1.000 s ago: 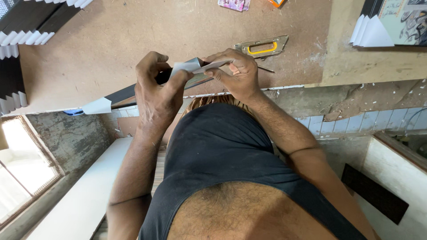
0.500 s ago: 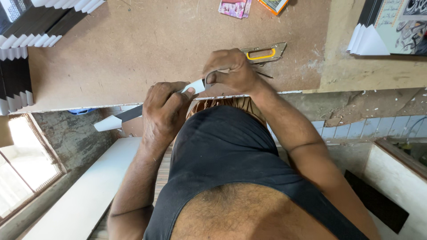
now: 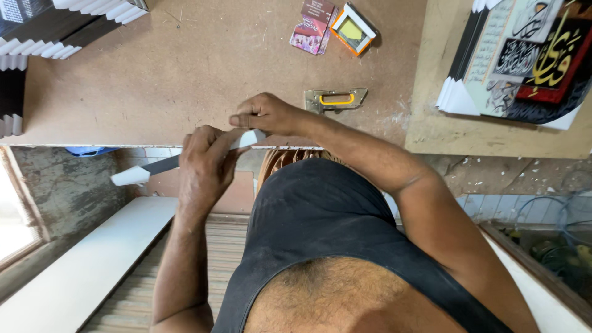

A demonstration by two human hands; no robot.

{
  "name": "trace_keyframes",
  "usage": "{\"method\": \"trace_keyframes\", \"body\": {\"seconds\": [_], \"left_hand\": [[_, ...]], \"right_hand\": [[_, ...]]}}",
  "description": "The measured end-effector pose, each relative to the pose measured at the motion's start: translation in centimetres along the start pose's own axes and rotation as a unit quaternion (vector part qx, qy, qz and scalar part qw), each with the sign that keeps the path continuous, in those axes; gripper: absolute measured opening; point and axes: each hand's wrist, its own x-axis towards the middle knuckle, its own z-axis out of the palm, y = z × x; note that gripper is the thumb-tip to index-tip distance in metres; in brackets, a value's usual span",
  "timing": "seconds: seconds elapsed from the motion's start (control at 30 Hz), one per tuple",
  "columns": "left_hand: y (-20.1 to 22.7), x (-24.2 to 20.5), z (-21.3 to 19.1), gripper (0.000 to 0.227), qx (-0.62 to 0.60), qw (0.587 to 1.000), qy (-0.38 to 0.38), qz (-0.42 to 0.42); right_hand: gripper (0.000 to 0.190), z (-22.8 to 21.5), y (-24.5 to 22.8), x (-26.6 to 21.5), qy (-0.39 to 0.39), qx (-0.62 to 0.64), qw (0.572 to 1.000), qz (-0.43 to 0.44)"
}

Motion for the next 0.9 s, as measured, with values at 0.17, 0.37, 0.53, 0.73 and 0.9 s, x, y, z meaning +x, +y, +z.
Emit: {"method": "trace_keyframes", "body": {"seconds": [0.17,0.37,0.53,0.73,0.9], "left_hand": [[-2.9,0.2,1.1,0.028,0.065,0.992,0.093,-0.053],[-0.4,-1.2,9.9,0.028,0.032,0.993,0.103,-0.048],[-1.2,0.8,19.8,0.017,-0.05,0.995,0.078,-0.048],[-3.3,0.5,24.8,0.021,0.002,0.995,0.094,-0.019],[-3.8,0.4,23.6,0.018,-0.006,0.994,0.103,-0.033]], "right_hand": [[0.023,-2.4,1.9,-4.5,0.219,-0.418,0.882,0.001],[0.055,-3.7,3.2,-12.5,0.15,-0.532,0.82,0.15],[0.06,-4.1,4.2,-13.8,0.102,-0.538,0.821,0.164],[0.042,-6.1,4.4,-13.4,0.021,-0.537,0.786,0.307],[0.051,-6.0,3.5,-12.0,-0.015,-0.518,0.796,0.312]]}}
